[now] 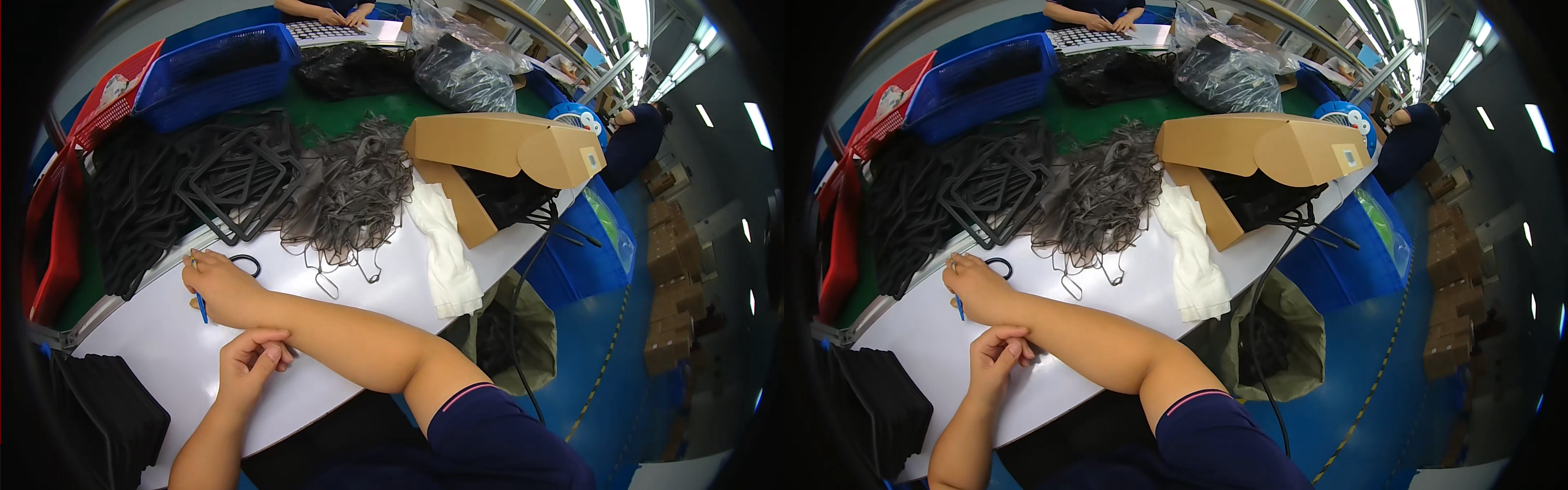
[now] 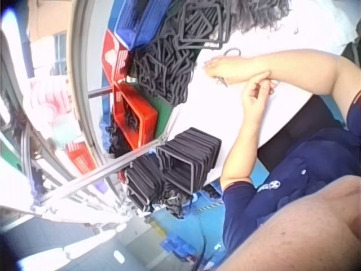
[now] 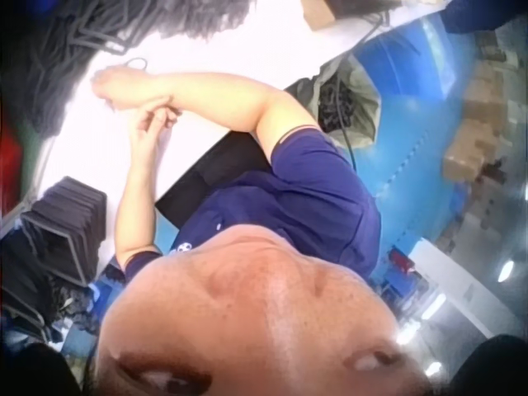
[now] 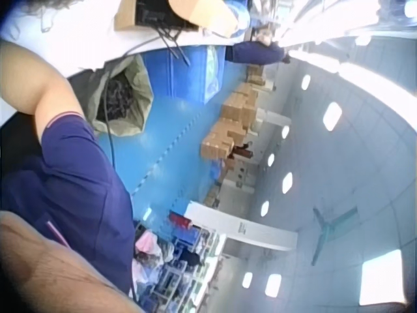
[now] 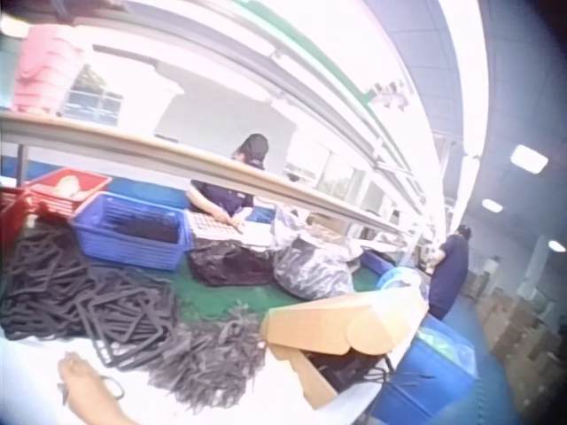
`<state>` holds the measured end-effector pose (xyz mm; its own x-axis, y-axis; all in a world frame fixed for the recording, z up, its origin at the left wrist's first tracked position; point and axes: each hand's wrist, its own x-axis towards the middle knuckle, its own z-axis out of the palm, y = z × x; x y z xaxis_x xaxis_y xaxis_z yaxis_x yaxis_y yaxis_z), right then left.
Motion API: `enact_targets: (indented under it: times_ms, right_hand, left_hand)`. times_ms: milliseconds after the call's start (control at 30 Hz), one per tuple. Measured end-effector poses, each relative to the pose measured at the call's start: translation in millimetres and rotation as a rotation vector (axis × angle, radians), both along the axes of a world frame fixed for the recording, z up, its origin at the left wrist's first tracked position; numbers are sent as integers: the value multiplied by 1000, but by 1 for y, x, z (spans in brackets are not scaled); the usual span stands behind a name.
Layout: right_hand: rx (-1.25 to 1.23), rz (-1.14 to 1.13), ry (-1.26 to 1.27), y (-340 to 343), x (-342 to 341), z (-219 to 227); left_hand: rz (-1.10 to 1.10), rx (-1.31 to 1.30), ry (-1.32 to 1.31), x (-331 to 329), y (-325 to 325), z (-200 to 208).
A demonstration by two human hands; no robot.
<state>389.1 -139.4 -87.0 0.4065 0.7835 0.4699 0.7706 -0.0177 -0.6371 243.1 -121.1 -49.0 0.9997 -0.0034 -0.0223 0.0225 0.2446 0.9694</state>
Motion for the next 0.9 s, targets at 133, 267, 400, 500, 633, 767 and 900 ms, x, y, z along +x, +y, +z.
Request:
enact_targets:
  times_ms: [133, 267, 400, 500, 633, 767, 900]
  right_hand:
    - [-8, 0, -10, 0, -1, 1]
    - [-17, 10, 14, 1, -3, 0]
    - [-5, 6, 1, -1, -1, 2]
    - [18, 2, 3, 1, -1, -2]
    - [52, 7, -31, 2, -1, -2]
    - [70, -1, -16, 3, -2, -5]
    - [113, -7, -8, 6, -4, -10]
  left_hand:
    - [-42, 5, 58, -3, -1, 6]
    - [-51, 6, 53, -4, 0, 4]
    - [-50, 14, 39, -3, 0, 6]
    - [-62, 14, 54, -3, 1, 6]
    - [-67, 2, 65, -5, -2, 7]
    - [-101, 7, 87, -6, -2, 6]
    - [-84, -3, 103, -8, -3, 7]
